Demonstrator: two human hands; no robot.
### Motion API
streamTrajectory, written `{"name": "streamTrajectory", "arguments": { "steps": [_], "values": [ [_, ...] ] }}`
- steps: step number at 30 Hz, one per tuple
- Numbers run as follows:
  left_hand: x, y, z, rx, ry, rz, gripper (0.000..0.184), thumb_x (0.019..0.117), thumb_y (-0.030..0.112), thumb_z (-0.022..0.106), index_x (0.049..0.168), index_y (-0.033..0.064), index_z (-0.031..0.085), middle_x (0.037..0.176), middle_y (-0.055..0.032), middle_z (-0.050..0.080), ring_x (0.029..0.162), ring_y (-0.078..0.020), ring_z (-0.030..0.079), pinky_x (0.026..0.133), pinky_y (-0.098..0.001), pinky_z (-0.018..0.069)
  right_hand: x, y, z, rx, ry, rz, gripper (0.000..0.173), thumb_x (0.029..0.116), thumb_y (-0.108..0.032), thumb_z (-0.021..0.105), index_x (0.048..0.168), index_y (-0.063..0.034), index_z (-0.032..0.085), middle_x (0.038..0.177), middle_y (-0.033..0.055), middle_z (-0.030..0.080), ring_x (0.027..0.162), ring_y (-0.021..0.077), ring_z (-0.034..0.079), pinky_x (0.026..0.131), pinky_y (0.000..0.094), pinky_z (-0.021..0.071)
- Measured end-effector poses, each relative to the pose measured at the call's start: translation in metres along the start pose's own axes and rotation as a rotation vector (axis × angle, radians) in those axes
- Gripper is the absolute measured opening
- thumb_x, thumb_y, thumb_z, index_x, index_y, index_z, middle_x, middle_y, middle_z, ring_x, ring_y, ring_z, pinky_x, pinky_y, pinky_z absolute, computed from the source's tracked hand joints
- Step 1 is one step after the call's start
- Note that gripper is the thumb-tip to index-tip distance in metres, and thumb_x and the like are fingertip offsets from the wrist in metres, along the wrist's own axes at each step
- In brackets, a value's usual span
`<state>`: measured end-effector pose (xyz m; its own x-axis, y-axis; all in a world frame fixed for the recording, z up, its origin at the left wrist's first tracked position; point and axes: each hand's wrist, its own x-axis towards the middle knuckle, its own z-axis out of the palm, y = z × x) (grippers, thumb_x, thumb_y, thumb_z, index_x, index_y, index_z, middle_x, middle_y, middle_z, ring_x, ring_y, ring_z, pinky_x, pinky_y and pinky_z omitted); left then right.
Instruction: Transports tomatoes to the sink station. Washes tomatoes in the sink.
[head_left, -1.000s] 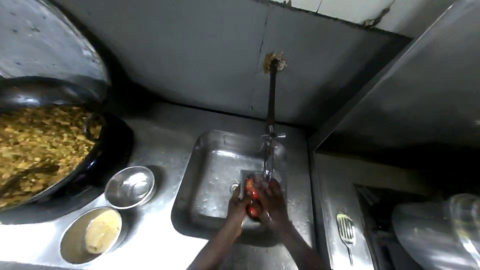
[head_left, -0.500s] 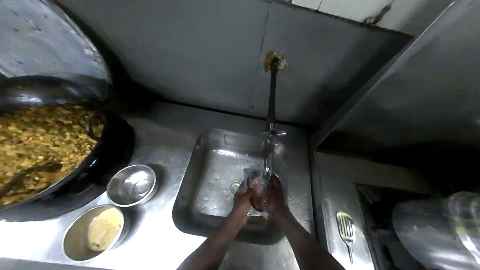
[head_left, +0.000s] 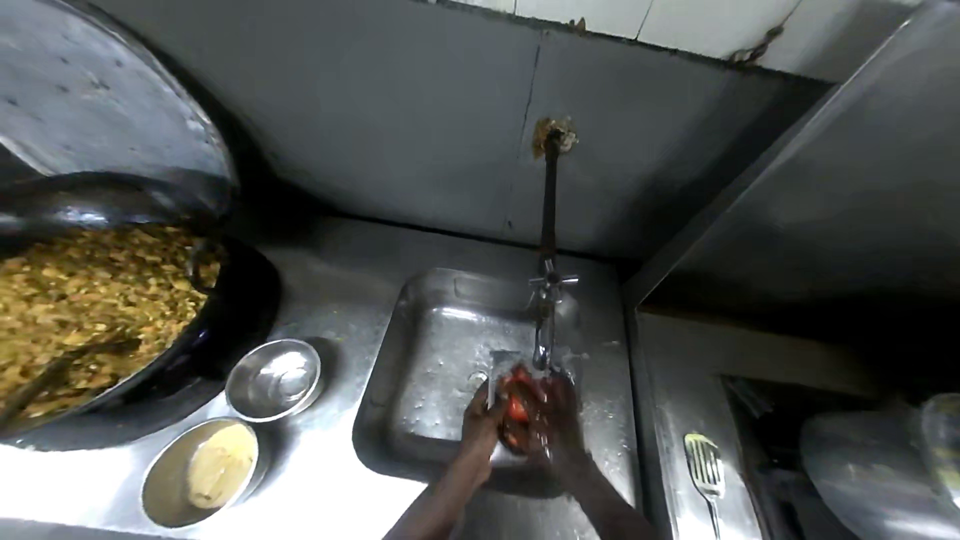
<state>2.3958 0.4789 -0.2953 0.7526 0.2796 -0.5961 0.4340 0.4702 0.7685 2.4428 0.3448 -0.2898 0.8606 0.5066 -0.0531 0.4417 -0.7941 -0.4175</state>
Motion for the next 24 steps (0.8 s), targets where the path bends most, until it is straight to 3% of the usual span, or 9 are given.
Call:
{"name": "streamTrajectory", "arguments": {
  "steps": [2,4,6,8,13,16,19,22,24],
  "values": [
    [0.018,-0.008,0.01,-0.005,0.02,-0.033,0.048,0.1054,0.021,0.058,0.15,0.0095,0.047,0.126,-0.0178,0.065,0.107,-0.0254,0.066,0.091,-0.0445,0.0559,0.02,0.005,-0.005,0.057,-0.248,0.196,0.062,0.0959,-0.045,0.066,0.145,-0.0073,0.058,0.152,0.0225,0.05,0.146,0.0432,0.038,0.121,0.0606,0.0256],
    [0.029,0.002,0.014,0.009,0.006,-0.027,0.049,0.1048,0.022,0.06,0.152,0.0138,0.047,0.136,-0.018,0.061,0.12,-0.029,0.061,0.1,-0.0496,0.051,0.04,0.004,-0.008,0.022,-0.281,0.224,0.066,0.0981,-0.047,0.062,0.15,-0.0068,0.052,0.157,0.0193,0.045,0.149,0.0386,0.036,0.123,0.0574,0.0267],
    [0.017,0.01,0.007,0.048,0.002,0.0,0.048,0.1047,0.024,0.06,0.151,0.016,0.049,0.133,-0.017,0.063,0.117,-0.0279,0.064,0.097,-0.0482,0.0533,0.027,0.002,-0.002,0.015,-0.144,0.129,0.062,0.0952,-0.049,0.062,0.15,-0.0208,0.055,0.159,0.0115,0.046,0.153,0.0376,0.028,0.125,0.0588,0.0184],
    [-0.002,0.018,0.0,0.084,0.016,0.04,0.049,0.104,0.021,0.061,0.151,0.0153,0.049,0.126,-0.0165,0.066,0.108,-0.0258,0.067,0.092,-0.0452,0.0561,0.013,-0.007,0.004,0.057,-0.025,0.068,0.06,0.0922,-0.048,0.067,0.148,-0.0278,0.058,0.156,0.0082,0.05,0.151,0.0376,0.032,0.124,0.061,0.0207],
    [-0.019,0.053,-0.007,0.405,0.123,0.097,0.052,0.1001,0.024,0.068,0.149,0.0241,0.053,0.124,-0.0152,0.067,0.105,-0.0286,0.067,0.089,-0.0515,0.0555,0.026,-0.027,0.011,0.388,0.023,0.056,0.066,0.0853,-0.029,0.079,0.147,-0.0224,0.057,0.157,0.0111,0.047,0.145,0.0333,0.042,0.117,0.0568,0.038],
    [-0.034,0.075,-0.016,0.669,0.158,0.14,0.058,0.0975,0.03,0.071,0.151,0.03,0.051,0.125,-0.0155,0.068,0.108,-0.0338,0.066,0.089,-0.0597,0.0529,0.027,-0.05,0.026,0.611,0.248,-0.017,0.059,0.0811,-0.017,0.08,0.138,-0.0129,0.065,0.153,0.0139,0.051,0.141,0.0331,0.047,0.115,0.0563,0.0396],
    [-0.062,0.107,-0.01,1.029,0.216,0.163,0.059,0.098,0.034,0.07,0.153,0.0317,0.048,0.111,-0.0212,0.07,0.095,-0.0414,0.067,0.081,-0.0655,0.0514,0.027,-0.078,0.035,0.858,0.413,-0.014,0.05,0.0856,-0.013,0.073,0.135,-0.006,0.066,0.153,0.0168,0.049,0.142,0.0343,0.044,0.117,0.0539,0.0361],
    [-0.08,0.131,0.003,1.343,0.289,0.203,0.056,0.0971,0.039,0.069,0.15,0.0311,0.052,0.111,-0.0251,0.07,0.099,-0.0489,0.067,0.083,-0.0723,0.0487,0.018,-0.104,0.029,1.13,0.343,0.109,0.056,0.0925,-0.012,0.069,0.146,-0.0092,0.056,0.161,0.013,0.04,0.146,0.0291,0.039,0.119,0.0505,0.0349],
    [-0.091,0.142,0.016,1.5,0.351,0.24,0.056,0.0965,0.039,0.068,0.15,0.0316,0.053,0.115,-0.0255,0.07,0.1,-0.0496,0.067,0.081,-0.072,0.0494,0.015,-0.114,0.046,1.1,0.428,0.04,0.047,0.1,-0.023,0.064,0.144,-0.0094,0.055,0.149,0.0152,0.051,0.129,0.0238,0.055,0.099,0.038,0.0516]
  ]
}}
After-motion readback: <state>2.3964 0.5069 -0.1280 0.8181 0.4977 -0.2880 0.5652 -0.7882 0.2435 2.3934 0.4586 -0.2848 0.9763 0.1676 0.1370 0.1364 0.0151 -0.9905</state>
